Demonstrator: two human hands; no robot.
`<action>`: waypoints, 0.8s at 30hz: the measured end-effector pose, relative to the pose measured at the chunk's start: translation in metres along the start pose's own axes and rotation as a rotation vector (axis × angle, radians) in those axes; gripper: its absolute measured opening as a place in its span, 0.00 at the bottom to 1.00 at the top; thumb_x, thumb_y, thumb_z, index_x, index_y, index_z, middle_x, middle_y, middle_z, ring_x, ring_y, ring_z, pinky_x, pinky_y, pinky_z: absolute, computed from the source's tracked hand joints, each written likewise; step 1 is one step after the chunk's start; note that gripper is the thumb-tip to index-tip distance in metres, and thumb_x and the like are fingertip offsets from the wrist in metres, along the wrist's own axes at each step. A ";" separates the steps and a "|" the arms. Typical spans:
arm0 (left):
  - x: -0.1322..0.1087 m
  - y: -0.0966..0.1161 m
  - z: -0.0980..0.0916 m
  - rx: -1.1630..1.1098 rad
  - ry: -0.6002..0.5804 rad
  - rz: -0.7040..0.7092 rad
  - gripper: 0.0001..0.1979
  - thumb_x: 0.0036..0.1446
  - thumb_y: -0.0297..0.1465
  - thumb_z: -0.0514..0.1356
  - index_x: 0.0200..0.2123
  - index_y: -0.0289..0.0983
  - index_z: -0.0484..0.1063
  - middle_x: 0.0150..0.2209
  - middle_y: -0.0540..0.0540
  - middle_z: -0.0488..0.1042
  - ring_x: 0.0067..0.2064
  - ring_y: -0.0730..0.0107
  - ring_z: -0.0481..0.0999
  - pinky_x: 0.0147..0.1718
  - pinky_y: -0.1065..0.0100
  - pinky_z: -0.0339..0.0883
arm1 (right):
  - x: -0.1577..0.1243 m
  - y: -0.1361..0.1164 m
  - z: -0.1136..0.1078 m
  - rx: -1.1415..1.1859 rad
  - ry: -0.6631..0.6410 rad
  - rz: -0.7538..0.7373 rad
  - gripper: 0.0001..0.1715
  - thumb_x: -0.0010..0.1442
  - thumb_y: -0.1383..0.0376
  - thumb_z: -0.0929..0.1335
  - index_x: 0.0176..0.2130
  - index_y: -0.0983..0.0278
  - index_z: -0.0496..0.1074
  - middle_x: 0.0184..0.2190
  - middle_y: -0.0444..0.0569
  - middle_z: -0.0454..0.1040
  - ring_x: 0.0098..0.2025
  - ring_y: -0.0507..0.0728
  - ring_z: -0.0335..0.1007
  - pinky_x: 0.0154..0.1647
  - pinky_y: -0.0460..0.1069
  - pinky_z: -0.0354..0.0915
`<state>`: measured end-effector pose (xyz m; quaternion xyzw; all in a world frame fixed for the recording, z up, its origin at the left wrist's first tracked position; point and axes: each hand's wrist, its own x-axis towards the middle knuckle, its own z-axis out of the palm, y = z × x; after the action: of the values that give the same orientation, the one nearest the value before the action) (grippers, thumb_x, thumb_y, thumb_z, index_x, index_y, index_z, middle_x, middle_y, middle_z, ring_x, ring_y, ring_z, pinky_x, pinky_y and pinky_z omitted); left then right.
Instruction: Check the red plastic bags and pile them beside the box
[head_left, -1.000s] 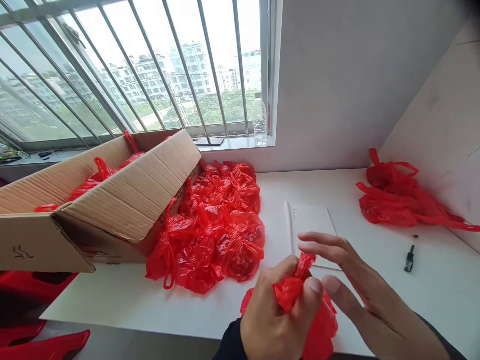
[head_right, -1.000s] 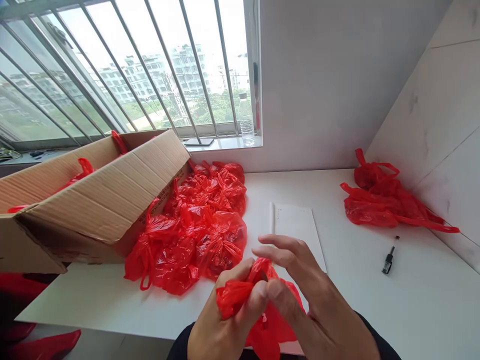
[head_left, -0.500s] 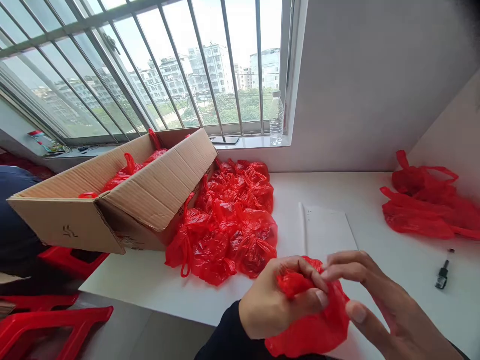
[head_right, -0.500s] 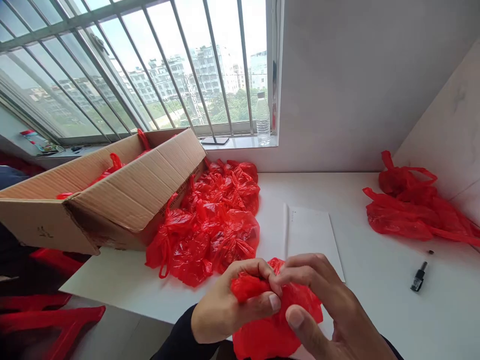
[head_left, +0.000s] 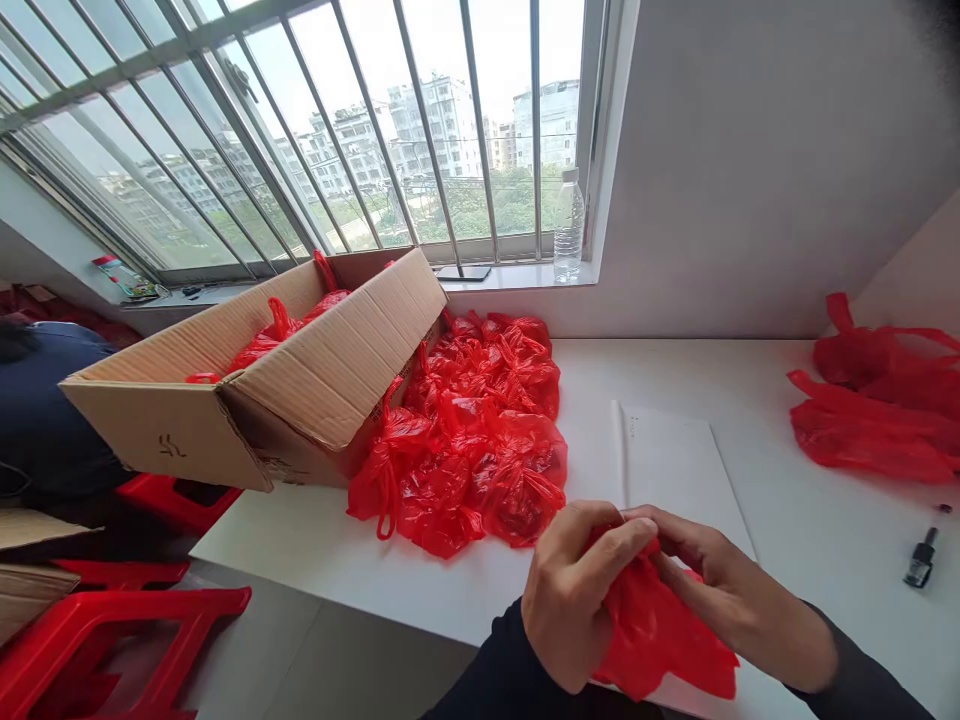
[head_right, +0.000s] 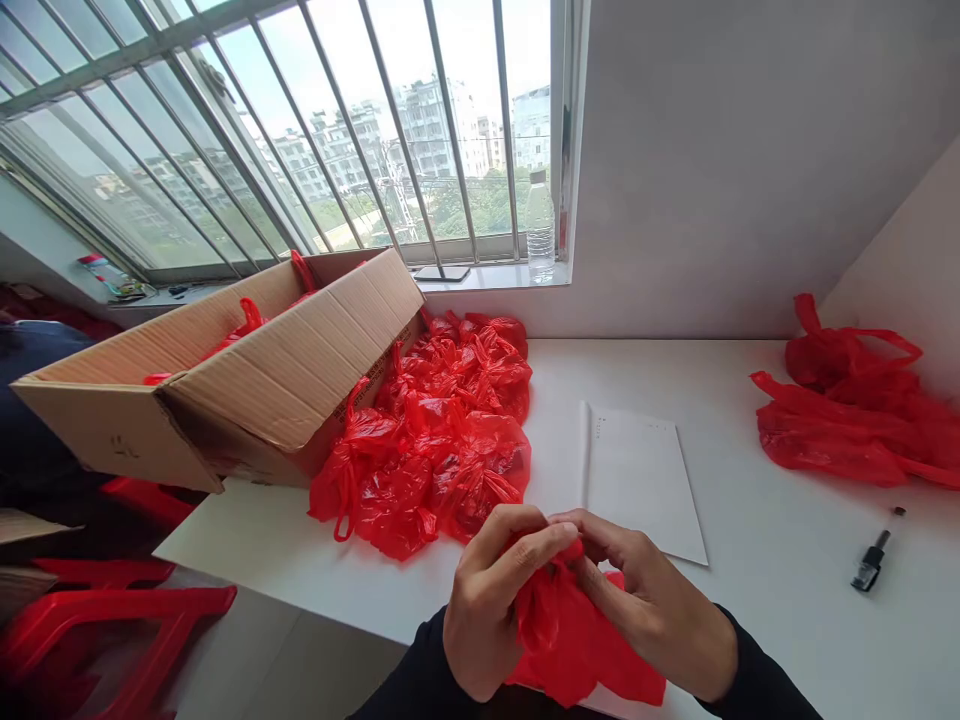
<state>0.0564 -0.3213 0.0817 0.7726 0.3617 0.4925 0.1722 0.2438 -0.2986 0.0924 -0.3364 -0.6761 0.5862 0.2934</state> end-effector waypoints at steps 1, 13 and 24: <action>0.000 0.000 -0.001 0.007 -0.001 -0.027 0.22 0.61 0.21 0.60 0.58 0.40 0.72 0.44 0.39 0.72 0.44 0.62 0.76 0.43 0.63 0.74 | 0.000 0.000 -0.001 -0.014 0.029 0.008 0.20 0.71 0.52 0.60 0.52 0.59 0.72 0.46 0.50 0.75 0.41 0.57 0.72 0.44 0.50 0.69; -0.038 -0.014 -0.033 0.456 -0.198 -0.268 0.27 0.69 0.26 0.51 0.69 0.47 0.56 0.65 0.49 0.67 0.69 0.58 0.55 0.67 0.46 0.50 | -0.030 0.057 -0.035 -0.401 0.556 0.219 0.17 0.69 0.49 0.62 0.44 0.58 0.70 0.37 0.47 0.76 0.38 0.57 0.74 0.30 0.47 0.67; -0.048 -0.009 0.008 0.465 -0.430 -0.119 0.32 0.68 0.32 0.52 0.72 0.35 0.47 0.73 0.43 0.51 0.74 0.55 0.45 0.69 0.48 0.49 | -0.028 0.047 0.041 -0.658 0.518 -0.111 0.25 0.72 0.64 0.57 0.65 0.53 0.61 0.66 0.43 0.64 0.68 0.58 0.58 0.67 0.57 0.60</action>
<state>0.0477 -0.3500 0.0422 0.8551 0.4645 0.2112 0.0918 0.2335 -0.3412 0.0402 -0.5113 -0.7482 0.2186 0.3619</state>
